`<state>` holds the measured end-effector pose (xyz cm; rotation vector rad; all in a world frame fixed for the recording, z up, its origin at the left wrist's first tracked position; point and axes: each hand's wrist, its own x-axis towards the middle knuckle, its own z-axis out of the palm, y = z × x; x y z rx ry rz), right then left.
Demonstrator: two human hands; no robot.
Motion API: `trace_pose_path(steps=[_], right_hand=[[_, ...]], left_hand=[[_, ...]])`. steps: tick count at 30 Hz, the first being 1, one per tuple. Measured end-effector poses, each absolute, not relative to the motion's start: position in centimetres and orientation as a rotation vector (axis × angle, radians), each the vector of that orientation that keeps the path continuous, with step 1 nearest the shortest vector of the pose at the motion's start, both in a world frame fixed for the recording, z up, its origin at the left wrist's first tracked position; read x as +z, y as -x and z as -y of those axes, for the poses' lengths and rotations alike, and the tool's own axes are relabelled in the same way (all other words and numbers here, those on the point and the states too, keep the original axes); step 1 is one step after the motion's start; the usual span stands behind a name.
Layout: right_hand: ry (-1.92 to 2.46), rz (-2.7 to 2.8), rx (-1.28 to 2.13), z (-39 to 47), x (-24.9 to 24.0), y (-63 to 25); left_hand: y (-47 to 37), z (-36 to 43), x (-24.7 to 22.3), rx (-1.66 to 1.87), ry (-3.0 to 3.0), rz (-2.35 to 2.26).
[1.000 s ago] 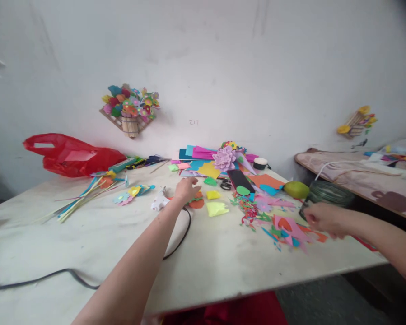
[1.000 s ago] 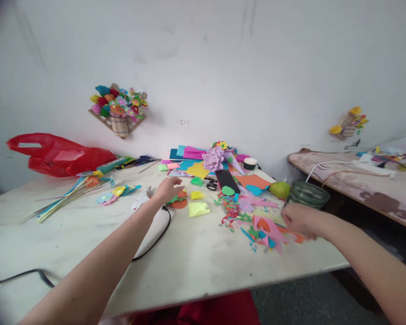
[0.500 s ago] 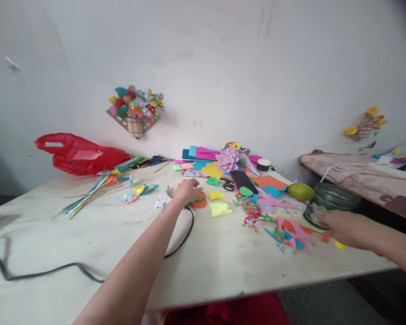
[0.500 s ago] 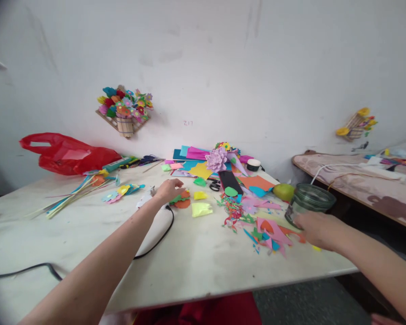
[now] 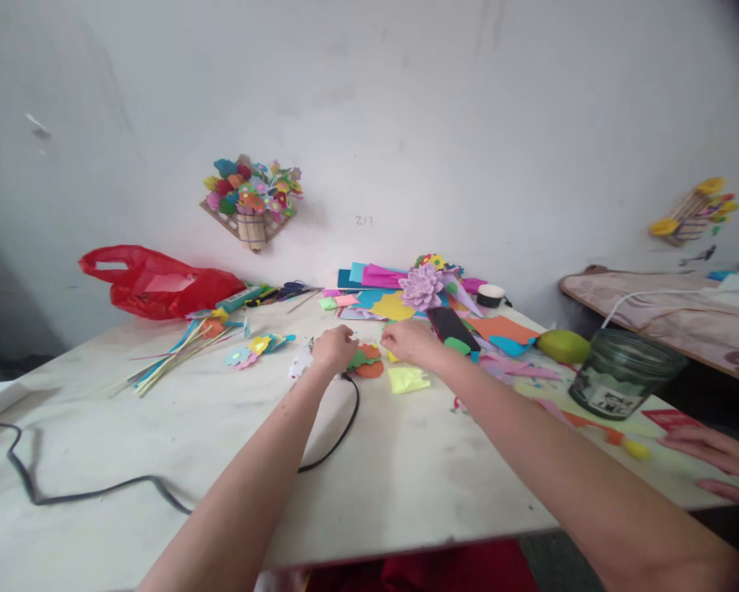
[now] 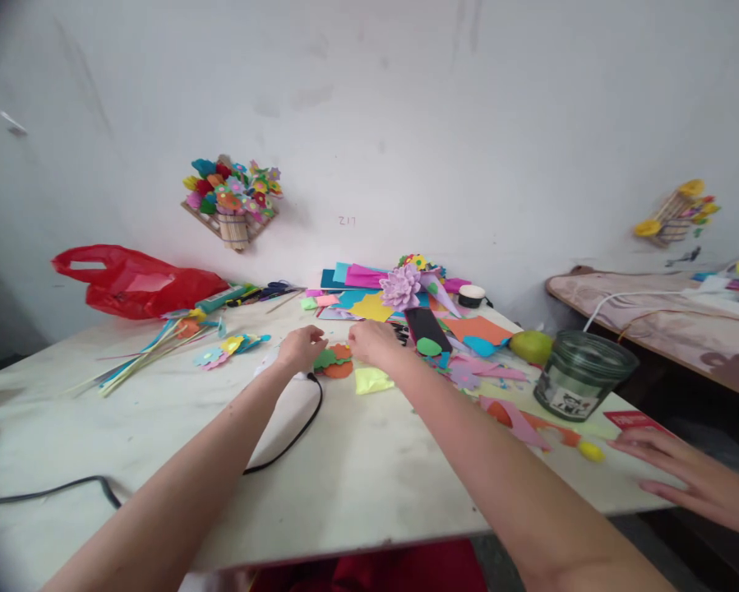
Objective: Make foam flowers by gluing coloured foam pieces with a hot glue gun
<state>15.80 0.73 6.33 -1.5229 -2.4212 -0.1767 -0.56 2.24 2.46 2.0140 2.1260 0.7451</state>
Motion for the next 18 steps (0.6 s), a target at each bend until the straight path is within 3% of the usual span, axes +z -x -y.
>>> trace_pose_path(steps=[8,13,18], right_hand=[[1.656,2.453,-0.095,-5.6,3.5,-13.3],[1.437,2.465,-0.010,-5.3,2.9,-12.0],[1.156,2.598,0.058,-2.2,2.6,-8.5]], left_hand=[[2.3,-1.3,3.8,0.789,-1.975,-2.187],[4.8,-1.3,3.6,0.889,-1.794,-2.389],[6.0,-1.0,3.9,1.207,-1.577,-2.372]])
